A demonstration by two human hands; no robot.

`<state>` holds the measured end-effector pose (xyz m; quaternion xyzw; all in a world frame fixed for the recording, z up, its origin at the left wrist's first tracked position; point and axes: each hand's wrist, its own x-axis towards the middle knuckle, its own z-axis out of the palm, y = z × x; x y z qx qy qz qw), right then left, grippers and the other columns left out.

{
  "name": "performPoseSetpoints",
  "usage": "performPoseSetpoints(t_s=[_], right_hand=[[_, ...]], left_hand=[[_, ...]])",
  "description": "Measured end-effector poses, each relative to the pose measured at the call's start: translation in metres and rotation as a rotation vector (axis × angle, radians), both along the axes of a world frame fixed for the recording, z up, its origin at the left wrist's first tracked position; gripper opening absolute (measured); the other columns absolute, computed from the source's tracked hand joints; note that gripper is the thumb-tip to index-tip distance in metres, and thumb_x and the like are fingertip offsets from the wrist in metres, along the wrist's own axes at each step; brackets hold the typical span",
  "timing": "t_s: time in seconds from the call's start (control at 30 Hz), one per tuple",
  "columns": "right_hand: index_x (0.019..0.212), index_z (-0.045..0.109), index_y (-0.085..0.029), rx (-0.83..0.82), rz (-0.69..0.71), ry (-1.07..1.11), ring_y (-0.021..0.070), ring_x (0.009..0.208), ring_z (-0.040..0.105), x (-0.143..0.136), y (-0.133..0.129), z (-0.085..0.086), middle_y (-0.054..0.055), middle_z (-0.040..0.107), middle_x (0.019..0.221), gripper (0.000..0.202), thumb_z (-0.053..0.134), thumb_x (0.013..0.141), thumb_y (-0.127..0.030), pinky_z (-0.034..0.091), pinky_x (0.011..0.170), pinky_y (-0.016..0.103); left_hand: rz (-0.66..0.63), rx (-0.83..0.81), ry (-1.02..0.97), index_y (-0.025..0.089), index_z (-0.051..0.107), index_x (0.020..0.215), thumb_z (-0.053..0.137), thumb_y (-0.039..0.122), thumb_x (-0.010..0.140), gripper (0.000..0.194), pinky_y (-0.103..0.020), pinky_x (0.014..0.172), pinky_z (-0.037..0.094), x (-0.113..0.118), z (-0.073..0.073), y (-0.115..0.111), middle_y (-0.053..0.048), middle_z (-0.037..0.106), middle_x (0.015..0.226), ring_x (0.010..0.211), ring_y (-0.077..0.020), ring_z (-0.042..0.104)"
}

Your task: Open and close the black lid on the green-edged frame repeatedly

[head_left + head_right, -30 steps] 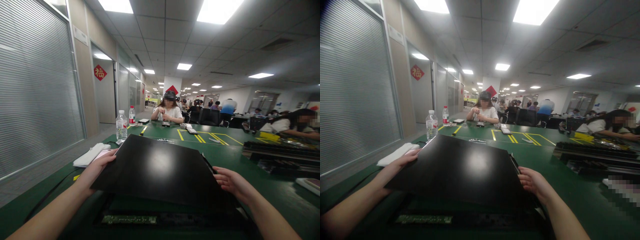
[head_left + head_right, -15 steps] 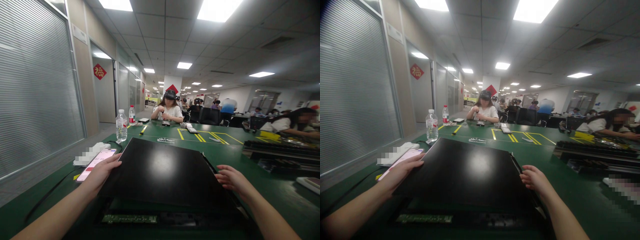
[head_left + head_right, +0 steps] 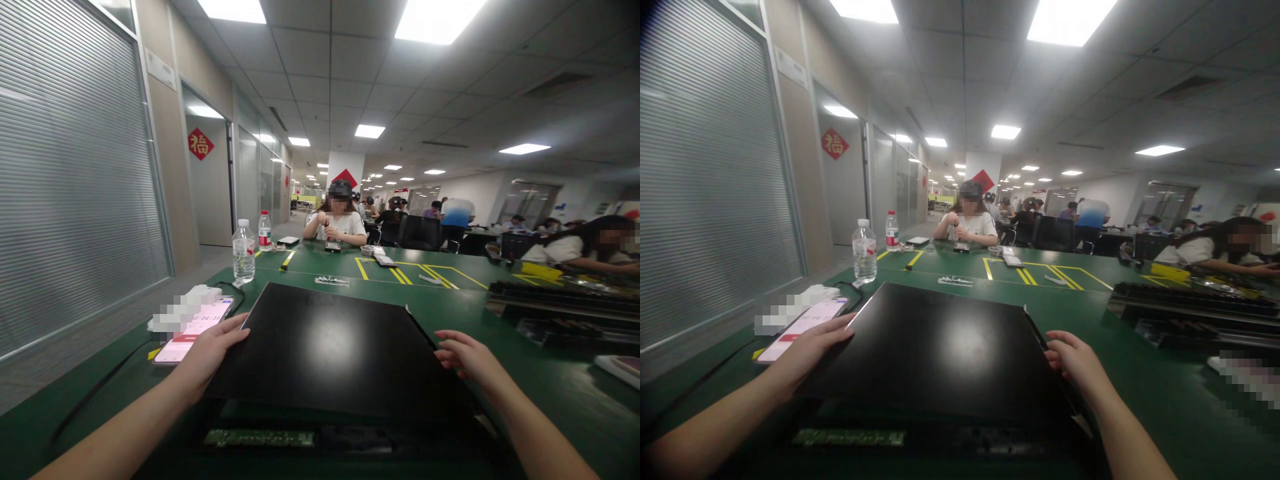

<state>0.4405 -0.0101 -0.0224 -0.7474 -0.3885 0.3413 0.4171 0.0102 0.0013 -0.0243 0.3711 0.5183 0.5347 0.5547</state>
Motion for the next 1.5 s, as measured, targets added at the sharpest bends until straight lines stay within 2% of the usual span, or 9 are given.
performPoseSetpoints(t_s=[0.23, 0.4, 0.53, 0.73, 0.9, 1.0, 1.13, 1.3, 1.5], right_hand=[[0.102, 0.057, -0.015, 0.079, -0.01, -0.035, 0.0117, 0.049, 0.053, 0.001, 0.002, -0.004, 0.006, 0.067, 0.065, 0.038, 0.053, 0.066, -0.027, 0.033, 0.045, 0.022], [0.103, 0.057, -0.016, 0.108, 0.042, -0.004, 0.013, 0.051, 0.056, 0.006, 0.009, -0.015, 0.006, 0.067, 0.062, 0.04, 0.056, 0.064, -0.026, 0.035, 0.046, 0.022], [0.106, 0.056, -0.016, 0.098, 0.058, -0.051, 0.0125, 0.046, 0.054, 0.007, 0.009, -0.017, 0.005, 0.068, 0.064, 0.042, 0.055, 0.066, -0.03, 0.036, 0.046, 0.023], [0.102, 0.06, -0.02, 0.035, 0.023, -0.335, 0.0182, 0.06, 0.062, 0.013, 0.008, -0.013, 0.004, 0.068, 0.066, 0.038, 0.053, 0.068, -0.035, 0.041, 0.055, 0.027], [0.094, 0.063, -0.025, -0.014, 0.033, -0.55, 0.0204, 0.069, 0.062, 0.005, 0.003, -0.003, 0.002, 0.068, 0.071, 0.031, 0.051, 0.068, -0.035, 0.041, 0.062, 0.03], [0.093, 0.064, -0.026, -0.02, 0.031, -0.573, 0.021, 0.069, 0.061, -0.001, 0.001, 0.0, 0.002, 0.068, 0.071, 0.031, 0.051, 0.068, -0.036, 0.04, 0.063, 0.031], [0.093, 0.064, -0.027, -0.026, 0.035, -0.58, 0.0209, 0.069, 0.061, 0.0, 0.002, -0.001, 0.002, 0.068, 0.073, 0.031, 0.051, 0.068, -0.037, 0.04, 0.063, 0.031], [0.093, 0.064, -0.027, -0.021, 0.038, -0.587, 0.0211, 0.068, 0.061, 0.003, 0.003, -0.004, 0.002, 0.068, 0.073, 0.031, 0.051, 0.068, -0.038, 0.04, 0.062, 0.031], [0.089, 0.065, -0.026, -0.007, 0.023, -0.574, 0.0212, 0.069, 0.061, 0.002, 0.003, -0.005, 0.003, 0.069, 0.072, 0.028, 0.052, 0.067, -0.035, 0.041, 0.064, 0.031]], left_hand=[[-0.013, -0.012, 0.035, 0.019, 0.055, 0.119, 0.061, 0.012, 0.074, 0.046, -0.025, 0.049, 0.053, -0.002, 0.0, -0.002, -0.007, 0.075, 0.073, 0.058, -0.0199, 0.07], [0.0, -0.003, 0.07, 0.018, 0.056, 0.118, 0.062, 0.015, 0.073, 0.045, -0.024, 0.054, 0.054, -0.005, 0.007, -0.002, -0.006, 0.075, 0.081, 0.067, -0.0201, 0.071], [-0.02, 0.0, 0.056, 0.02, 0.055, 0.12, 0.066, 0.018, 0.07, 0.051, -0.027, 0.06, 0.054, -0.01, 0.008, -0.001, -0.006, 0.075, 0.087, 0.074, -0.0228, 0.07], [-0.064, -0.004, 0.041, 0.019, 0.052, 0.123, 0.067, 0.02, 0.071, 0.054, -0.03, 0.063, 0.054, -0.003, 0.004, -0.004, -0.006, 0.076, 0.084, 0.071, -0.023, 0.071], [-0.142, 0.002, 0.056, 0.018, 0.052, 0.122, 0.066, 0.021, 0.072, 0.052, -0.029, 0.065, 0.054, 0.002, 0.001, -0.005, -0.005, 0.076, 0.082, 0.072, -0.022, 0.07], [-0.183, -0.005, 0.081, 0.018, 0.05, 0.124, 0.064, 0.024, 0.074, 0.052, -0.028, 0.065, 0.053, 0.001, 0.001, -0.006, -0.005, 0.075, 0.084, 0.073, -0.0215, 0.07], [-0.16, -0.024, 0.072, 0.017, 0.052, 0.122, 0.064, 0.023, 0.074, 0.05, -0.029, 0.068, 0.053, 0.002, 0.005, -0.007, -0.006, 0.075, 0.089, 0.072, -0.0208, 0.07], [-0.214, -0.012, -0.004, 0.017, 0.046, 0.126, 0.067, 0.024, 0.071, 0.059, -0.03, 0.072, 0.053, 0.002, 0.009, -0.011, -0.009, 0.072, 0.1, 0.086, -0.0238, 0.069], [-0.195, 0.005, 0.006, 0.015, 0.045, 0.126, 0.069, 0.023, 0.069, 0.063, -0.029, 0.069, 0.054, 0.001, 0.009, -0.011, -0.011, 0.071, 0.102, 0.086, -0.024, 0.069]])
